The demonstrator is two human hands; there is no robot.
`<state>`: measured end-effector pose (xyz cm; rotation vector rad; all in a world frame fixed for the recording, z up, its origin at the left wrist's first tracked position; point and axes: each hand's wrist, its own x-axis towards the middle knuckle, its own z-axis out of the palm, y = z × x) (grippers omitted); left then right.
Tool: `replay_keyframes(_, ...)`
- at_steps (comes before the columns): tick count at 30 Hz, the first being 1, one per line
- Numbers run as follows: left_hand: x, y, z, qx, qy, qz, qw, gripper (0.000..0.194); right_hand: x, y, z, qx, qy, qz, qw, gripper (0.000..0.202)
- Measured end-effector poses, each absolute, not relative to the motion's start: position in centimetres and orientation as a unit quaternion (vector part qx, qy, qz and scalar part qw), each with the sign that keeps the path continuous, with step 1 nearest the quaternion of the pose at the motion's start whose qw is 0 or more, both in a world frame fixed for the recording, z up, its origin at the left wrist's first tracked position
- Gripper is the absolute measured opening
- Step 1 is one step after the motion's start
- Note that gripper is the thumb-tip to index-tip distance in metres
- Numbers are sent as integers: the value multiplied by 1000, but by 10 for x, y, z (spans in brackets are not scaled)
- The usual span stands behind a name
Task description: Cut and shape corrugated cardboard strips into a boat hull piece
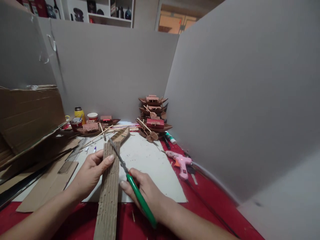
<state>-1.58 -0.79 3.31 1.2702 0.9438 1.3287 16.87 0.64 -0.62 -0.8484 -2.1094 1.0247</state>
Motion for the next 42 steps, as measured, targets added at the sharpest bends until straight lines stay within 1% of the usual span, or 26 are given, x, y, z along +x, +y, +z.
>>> replay_keyframes(6,-19,0,23,509,364,540,562,29,164,4,-10,-338,-775,427,320,37)
replay_keyframes(11,-22,-1,27,509,365,522,579,23,162,4,-5,-354,-742,448,351,40)
replay_keyframes(15,-24,-5,32,509,382,443,632,23,170,11,7,-362,-685,476,416,39)
replay_keyframes(18,-20,-9,28,528,377,356,672,24,176,18,14,-328,-650,528,436,35)
replay_keyframes(20,-14,-12,24,553,364,308,683,25,178,19,17,-312,-648,557,416,35)
replay_keyframes(22,-9,-15,21,570,354,269,691,25,178,18,20,-299,-662,577,373,35)
replay_keyframes(24,-9,-14,21,563,357,254,700,27,178,16,22,-286,-669,595,342,36)
replay_keyframes(26,-14,-10,23,546,391,288,683,28,177,15,25,-291,-654,594,366,37)
replay_keyframes(27,-18,-7,25,539,417,321,658,28,177,15,26,-301,-641,580,403,36)
replay_keyframes(30,-23,0,27,540,474,391,575,31,178,21,25,-325,-579,487,568,30)
replay_keyframes(32,-17,-1,24,519,462,400,597,29,177,25,23,-333,-529,424,656,26)
replay_keyframes(34,-4,-7,21,478,428,420,642,27,175,27,19,-344,-502,379,697,24)
replay_keyframes(35,4,-11,19,454,418,438,654,30,173,27,17,-350,-501,367,702,24)
replay_keyframes(37,15,-17,18,425,427,477,640,31,167,22,14,-353,-521,378,679,26)
replay_keyframes(42,6,-16,26,412,480,529,565,22,162,8,11,-317,-555,532,555,36)
